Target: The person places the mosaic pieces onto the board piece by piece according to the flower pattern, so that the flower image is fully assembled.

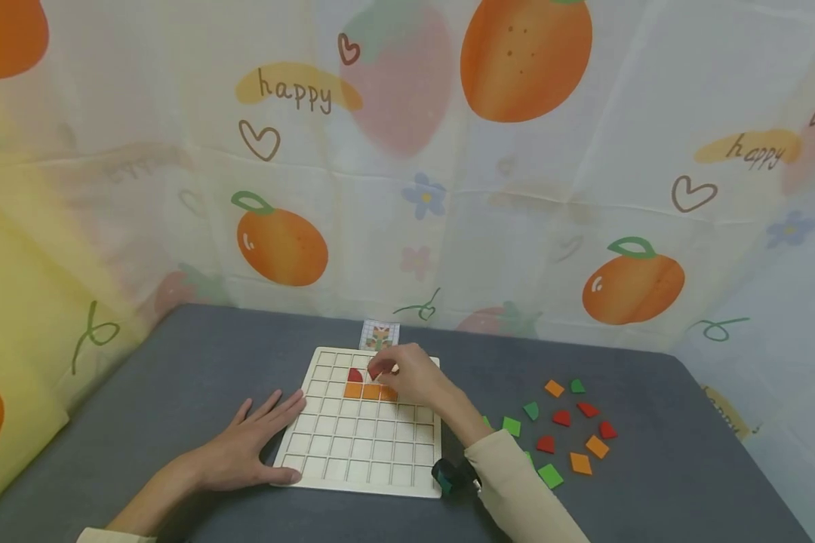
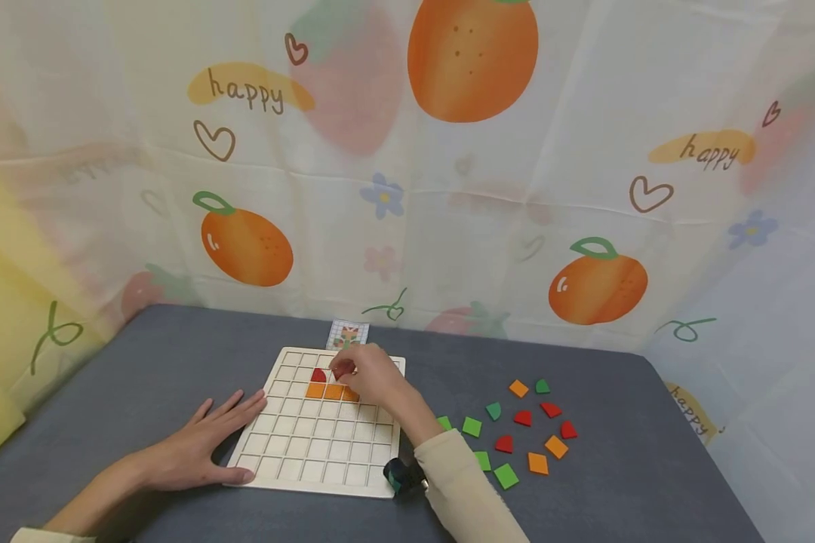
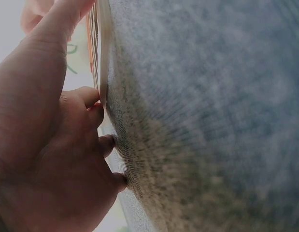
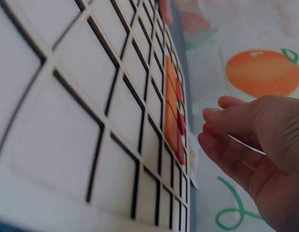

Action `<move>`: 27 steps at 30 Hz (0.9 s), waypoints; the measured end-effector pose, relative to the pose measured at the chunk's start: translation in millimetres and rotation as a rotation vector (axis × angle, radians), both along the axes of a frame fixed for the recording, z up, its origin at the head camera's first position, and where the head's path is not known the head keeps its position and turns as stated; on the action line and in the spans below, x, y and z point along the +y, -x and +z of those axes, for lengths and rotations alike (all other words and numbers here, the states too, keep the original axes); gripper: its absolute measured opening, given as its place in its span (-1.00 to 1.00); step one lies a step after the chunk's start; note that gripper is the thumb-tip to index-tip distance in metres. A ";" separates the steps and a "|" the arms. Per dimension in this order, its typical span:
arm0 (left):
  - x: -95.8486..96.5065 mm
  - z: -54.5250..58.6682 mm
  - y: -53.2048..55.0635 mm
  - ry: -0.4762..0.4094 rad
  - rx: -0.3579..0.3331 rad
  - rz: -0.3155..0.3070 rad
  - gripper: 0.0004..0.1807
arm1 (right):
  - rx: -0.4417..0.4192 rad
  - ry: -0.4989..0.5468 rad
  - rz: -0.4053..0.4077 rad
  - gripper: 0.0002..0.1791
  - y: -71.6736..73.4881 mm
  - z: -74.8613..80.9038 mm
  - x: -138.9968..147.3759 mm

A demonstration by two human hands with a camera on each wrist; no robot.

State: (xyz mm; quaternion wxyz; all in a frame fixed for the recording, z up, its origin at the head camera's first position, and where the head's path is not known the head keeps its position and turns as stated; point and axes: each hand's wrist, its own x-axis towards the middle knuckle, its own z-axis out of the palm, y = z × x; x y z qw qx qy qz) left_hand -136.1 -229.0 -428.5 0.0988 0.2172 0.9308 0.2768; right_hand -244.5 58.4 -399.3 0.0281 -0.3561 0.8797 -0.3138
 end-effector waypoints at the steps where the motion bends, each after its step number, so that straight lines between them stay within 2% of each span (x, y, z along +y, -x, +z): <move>1: -0.2 0.2 -0.1 0.001 0.001 0.000 0.14 | 0.002 0.006 -0.005 -0.77 1.0 1.0 4.3; 10: -0.6 0.2 -0.8 0.014 0.010 0.001 0.14 | 0.016 0.016 -0.087 -0.75 6.7 4.8 46.9; 27: 0.9 -1.6 0.2 0.023 0.011 0.008 0.14 | 0.008 -0.014 -0.213 -0.70 11.6 -9.6 140.8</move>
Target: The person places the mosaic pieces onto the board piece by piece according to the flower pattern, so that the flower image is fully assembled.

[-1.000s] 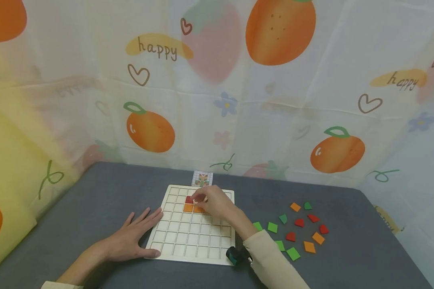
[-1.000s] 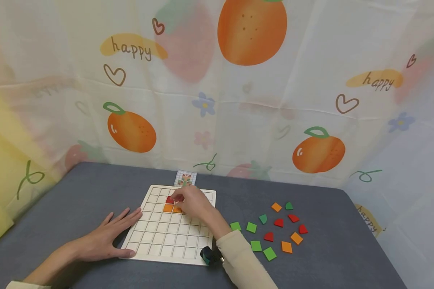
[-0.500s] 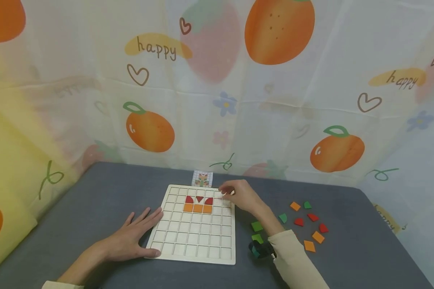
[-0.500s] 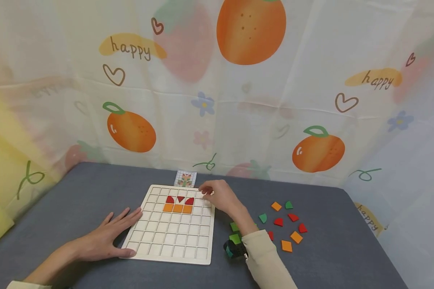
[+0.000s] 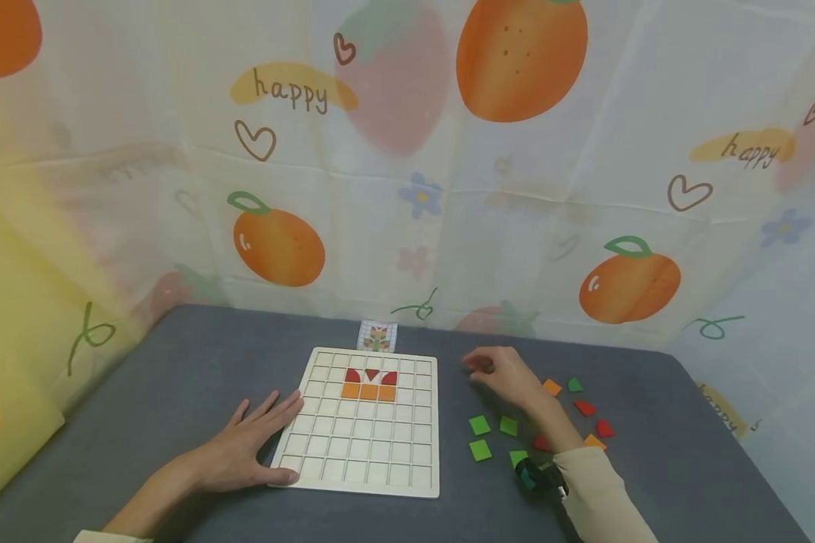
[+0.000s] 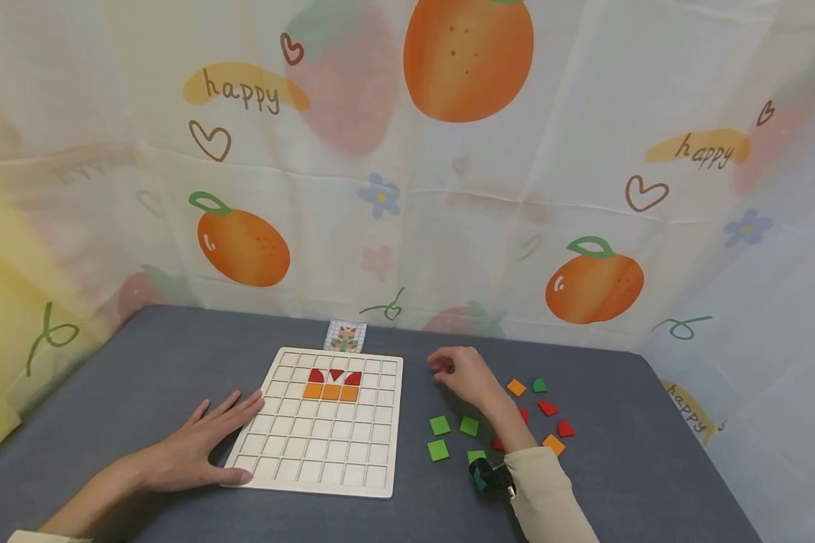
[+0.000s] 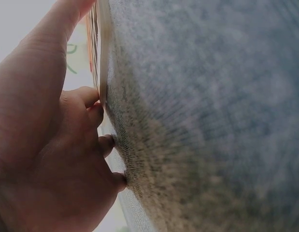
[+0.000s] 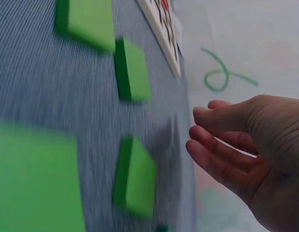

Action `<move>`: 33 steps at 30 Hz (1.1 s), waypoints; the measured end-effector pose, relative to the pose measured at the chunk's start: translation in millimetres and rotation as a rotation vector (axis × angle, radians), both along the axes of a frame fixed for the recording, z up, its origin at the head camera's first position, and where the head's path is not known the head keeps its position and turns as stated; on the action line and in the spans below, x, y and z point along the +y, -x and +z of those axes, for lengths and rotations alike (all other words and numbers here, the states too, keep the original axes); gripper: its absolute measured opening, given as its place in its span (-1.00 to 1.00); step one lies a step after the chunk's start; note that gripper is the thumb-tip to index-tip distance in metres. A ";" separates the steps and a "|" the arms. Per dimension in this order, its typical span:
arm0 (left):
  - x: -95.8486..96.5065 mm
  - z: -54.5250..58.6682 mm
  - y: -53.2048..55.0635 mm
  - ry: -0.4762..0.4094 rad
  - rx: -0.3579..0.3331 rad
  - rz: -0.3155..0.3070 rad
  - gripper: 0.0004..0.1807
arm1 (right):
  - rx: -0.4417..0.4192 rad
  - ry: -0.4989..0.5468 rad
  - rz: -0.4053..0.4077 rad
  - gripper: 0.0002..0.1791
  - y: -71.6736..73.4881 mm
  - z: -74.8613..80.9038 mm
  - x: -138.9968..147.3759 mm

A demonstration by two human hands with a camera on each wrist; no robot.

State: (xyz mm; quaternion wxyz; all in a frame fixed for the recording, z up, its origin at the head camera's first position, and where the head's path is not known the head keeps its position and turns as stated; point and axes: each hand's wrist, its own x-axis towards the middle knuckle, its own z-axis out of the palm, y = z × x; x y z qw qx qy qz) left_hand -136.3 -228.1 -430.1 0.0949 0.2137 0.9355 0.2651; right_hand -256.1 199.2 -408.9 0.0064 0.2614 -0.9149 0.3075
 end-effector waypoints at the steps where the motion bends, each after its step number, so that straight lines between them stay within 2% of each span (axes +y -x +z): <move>1: -0.1 0.0 -0.1 -0.001 0.001 -0.001 0.14 | 0.001 -0.003 -0.011 -0.69 0.1 -0.6 4.9; 8: -1.2 1.0 -1.2 -0.004 0.009 -0.006 0.14 | -0.004 -0.021 -0.122 -0.66 -4.8 2.6 35.9; 12: -0.3 0.8 -1.5 0.000 0.014 -0.004 0.14 | -0.033 -0.035 -0.216 -0.64 -8.4 6.4 51.2; 16: 0.6 0.8 -1.1 0.002 0.012 -0.001 0.14 | -0.068 -0.057 -0.264 -0.64 -11.0 8.4 66.1; 25: 1.7 1.8 -1.0 0.008 0.003 0.010 0.14 | -0.055 -0.141 -0.289 -0.66 -19.9 8.9 95.7; 33: 2.2 1.8 -0.7 0.005 0.008 0.004 0.14 | -0.050 -0.173 -0.264 -0.66 -24.5 6.3 103.0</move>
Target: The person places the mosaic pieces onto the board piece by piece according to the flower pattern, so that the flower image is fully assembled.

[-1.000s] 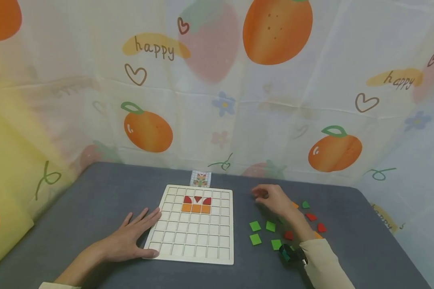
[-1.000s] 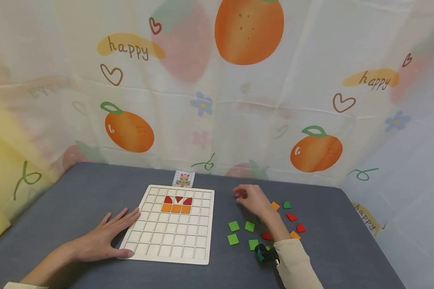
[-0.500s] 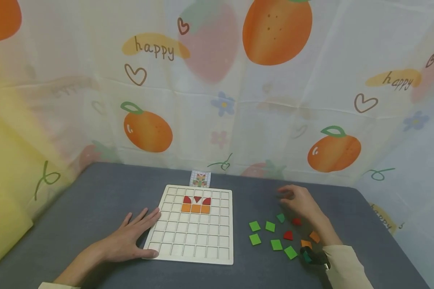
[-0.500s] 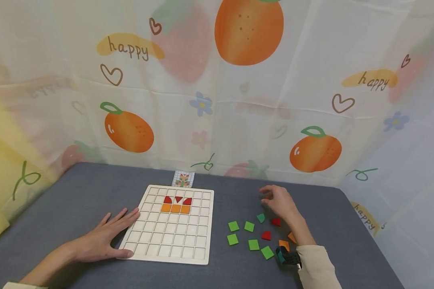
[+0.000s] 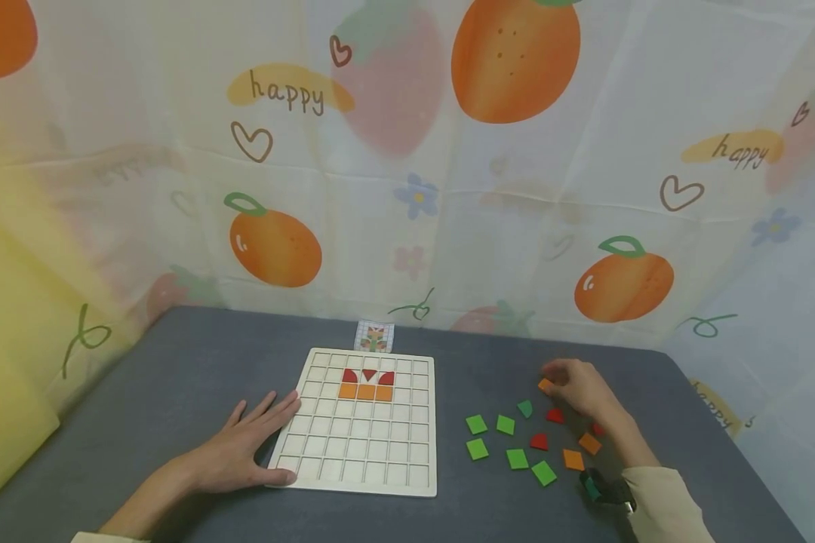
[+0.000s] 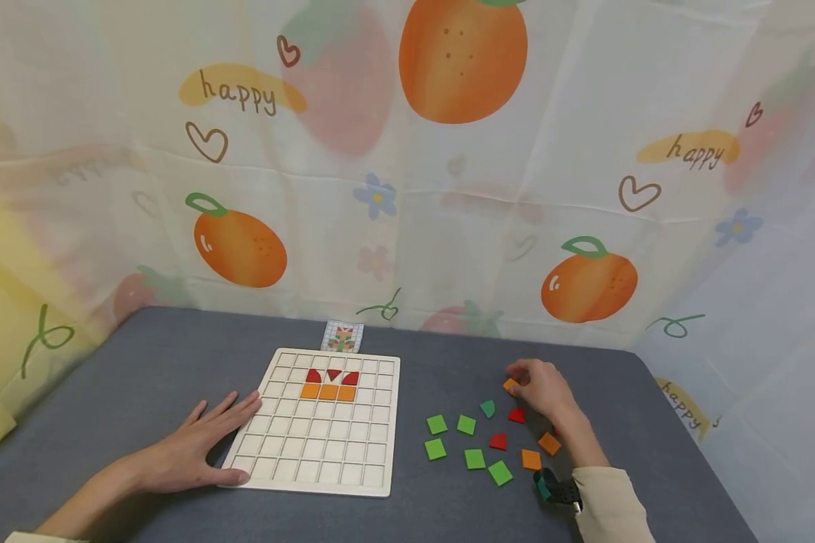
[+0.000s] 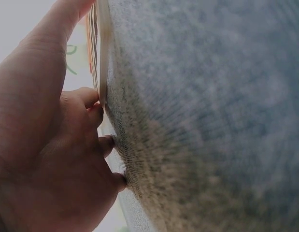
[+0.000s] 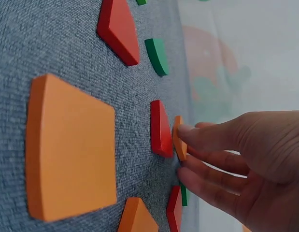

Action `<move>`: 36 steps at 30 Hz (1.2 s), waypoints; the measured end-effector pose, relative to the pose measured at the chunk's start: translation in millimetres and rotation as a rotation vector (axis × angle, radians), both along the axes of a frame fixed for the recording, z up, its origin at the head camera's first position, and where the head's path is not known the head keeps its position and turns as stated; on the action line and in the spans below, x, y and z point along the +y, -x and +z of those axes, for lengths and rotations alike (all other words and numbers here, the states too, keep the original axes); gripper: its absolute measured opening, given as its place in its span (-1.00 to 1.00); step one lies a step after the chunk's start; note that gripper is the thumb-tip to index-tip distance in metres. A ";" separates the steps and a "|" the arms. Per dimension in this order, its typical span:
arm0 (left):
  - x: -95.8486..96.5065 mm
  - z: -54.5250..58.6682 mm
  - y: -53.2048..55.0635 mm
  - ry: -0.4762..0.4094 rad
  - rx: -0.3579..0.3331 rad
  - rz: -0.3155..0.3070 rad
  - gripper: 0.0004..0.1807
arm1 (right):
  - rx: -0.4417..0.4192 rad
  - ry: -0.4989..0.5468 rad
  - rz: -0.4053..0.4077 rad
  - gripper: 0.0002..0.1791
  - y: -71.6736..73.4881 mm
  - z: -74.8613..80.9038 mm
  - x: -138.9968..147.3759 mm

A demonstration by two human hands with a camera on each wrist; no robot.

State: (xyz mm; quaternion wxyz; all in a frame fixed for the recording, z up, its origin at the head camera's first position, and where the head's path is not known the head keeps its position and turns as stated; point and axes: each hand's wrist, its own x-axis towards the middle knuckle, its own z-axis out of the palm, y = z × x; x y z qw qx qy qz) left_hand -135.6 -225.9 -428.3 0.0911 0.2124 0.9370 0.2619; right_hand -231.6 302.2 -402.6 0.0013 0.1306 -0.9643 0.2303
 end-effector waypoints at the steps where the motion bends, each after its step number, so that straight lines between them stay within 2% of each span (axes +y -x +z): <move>1: -0.1 0.0 0.0 0.002 0.002 -0.001 0.14 | 0.001 -0.001 0.003 -0.66 -0.1 -0.8 -0.3; 7: -0.8 -0.4 -0.7 0.002 0.016 -0.007 0.14 | 0.019 0.010 0.017 -0.65 -0.3 -2.8 -1.5; 14: -0.5 0.4 -0.1 -0.005 -0.005 -0.005 0.15 | 0.047 0.020 0.019 -0.69 0.2 -1.2 -0.6; 21: -0.2 -0.5 0.6 0.002 -0.013 0.006 0.15 | 0.054 0.041 0.076 -0.68 3.6 5.5 -5.1; 28: -0.5 -0.5 -0.1 -0.008 0.002 0.000 0.14 | 0.099 0.053 0.126 -0.70 6.0 11.3 -16.9; 36: -0.2 0.7 -1.3 -0.011 0.003 0.004 0.14 | 0.097 0.071 0.169 -0.70 7.8 15.5 -37.9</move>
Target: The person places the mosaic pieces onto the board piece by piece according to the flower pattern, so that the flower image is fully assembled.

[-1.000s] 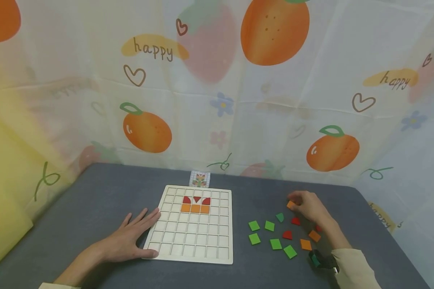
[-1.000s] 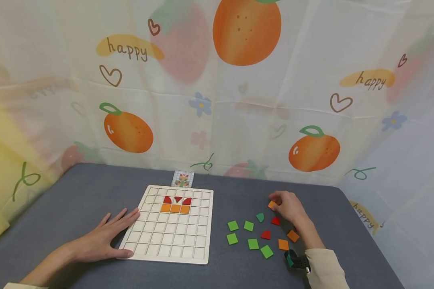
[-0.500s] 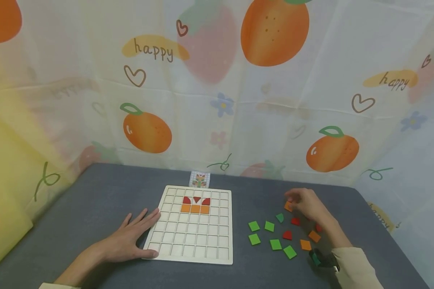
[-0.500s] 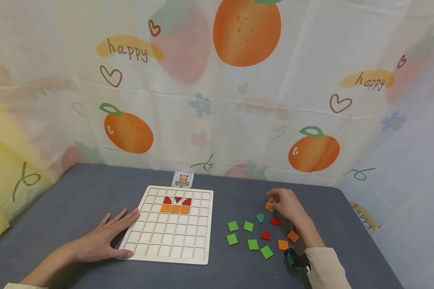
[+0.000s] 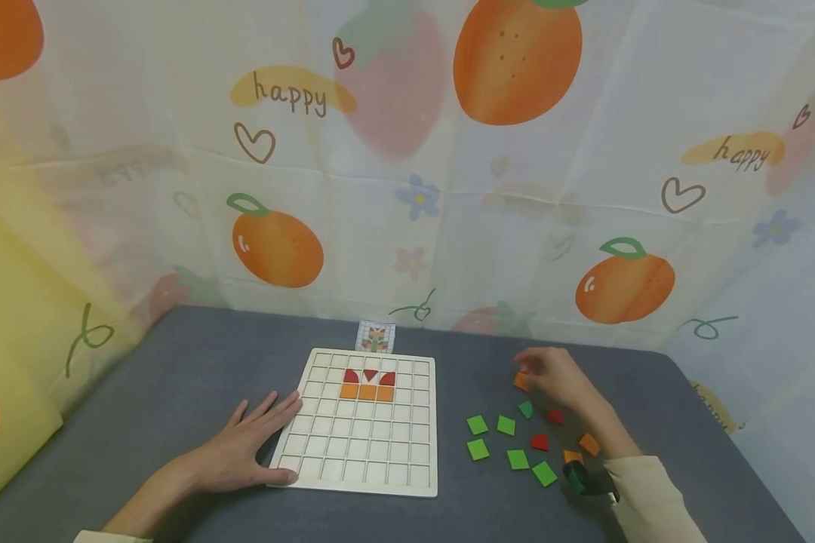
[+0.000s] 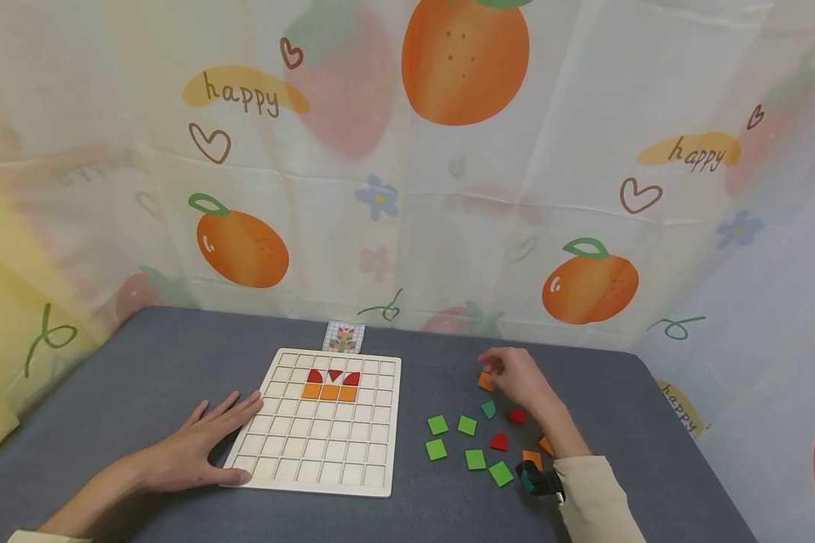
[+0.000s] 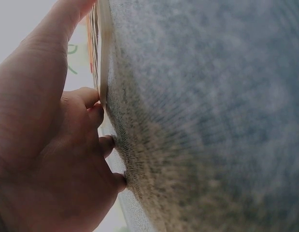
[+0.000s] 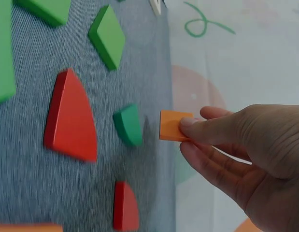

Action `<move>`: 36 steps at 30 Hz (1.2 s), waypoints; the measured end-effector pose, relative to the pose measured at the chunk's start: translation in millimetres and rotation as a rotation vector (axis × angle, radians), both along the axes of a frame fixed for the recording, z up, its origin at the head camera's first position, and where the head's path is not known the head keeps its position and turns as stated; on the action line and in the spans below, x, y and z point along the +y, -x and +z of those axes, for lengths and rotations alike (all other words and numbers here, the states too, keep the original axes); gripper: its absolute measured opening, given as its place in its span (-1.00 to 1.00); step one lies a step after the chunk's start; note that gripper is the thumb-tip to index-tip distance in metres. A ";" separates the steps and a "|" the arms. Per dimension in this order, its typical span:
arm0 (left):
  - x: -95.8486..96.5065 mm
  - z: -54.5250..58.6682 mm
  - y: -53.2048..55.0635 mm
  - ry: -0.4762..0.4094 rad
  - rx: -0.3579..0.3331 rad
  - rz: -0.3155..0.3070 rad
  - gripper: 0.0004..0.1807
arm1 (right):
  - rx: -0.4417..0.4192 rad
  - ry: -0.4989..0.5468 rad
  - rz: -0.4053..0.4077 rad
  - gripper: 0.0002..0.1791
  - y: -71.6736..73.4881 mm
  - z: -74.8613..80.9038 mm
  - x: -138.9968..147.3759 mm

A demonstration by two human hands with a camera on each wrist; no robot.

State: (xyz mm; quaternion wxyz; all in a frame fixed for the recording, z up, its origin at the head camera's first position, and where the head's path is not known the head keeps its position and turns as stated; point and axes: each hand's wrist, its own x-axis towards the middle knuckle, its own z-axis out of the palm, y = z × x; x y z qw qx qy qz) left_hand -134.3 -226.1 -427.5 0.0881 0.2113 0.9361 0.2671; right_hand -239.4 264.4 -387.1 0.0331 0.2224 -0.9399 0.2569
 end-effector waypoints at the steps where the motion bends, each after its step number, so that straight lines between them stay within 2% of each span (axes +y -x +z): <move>1: -0.1 0.1 -0.1 -0.001 -0.001 0.001 0.14 | 0.001 0.001 0.010 -0.70 0.5 0.1 -2.6; 9: -1.0 -0.1 0.2 0.002 -0.004 0.000 0.14 | -0.003 0.006 0.069 -0.69 4.3 0.6 -22.4; 20: -3.3 -1.6 0.7 -0.022 0.021 -0.022 0.13 | -0.018 -0.005 0.100 -0.68 8.6 2.0 -48.8; 36: -4.3 -2.6 1.8 -0.011 0.000 -0.019 0.14 | -0.037 0.002 0.165 -0.70 9.1 2.8 -92.7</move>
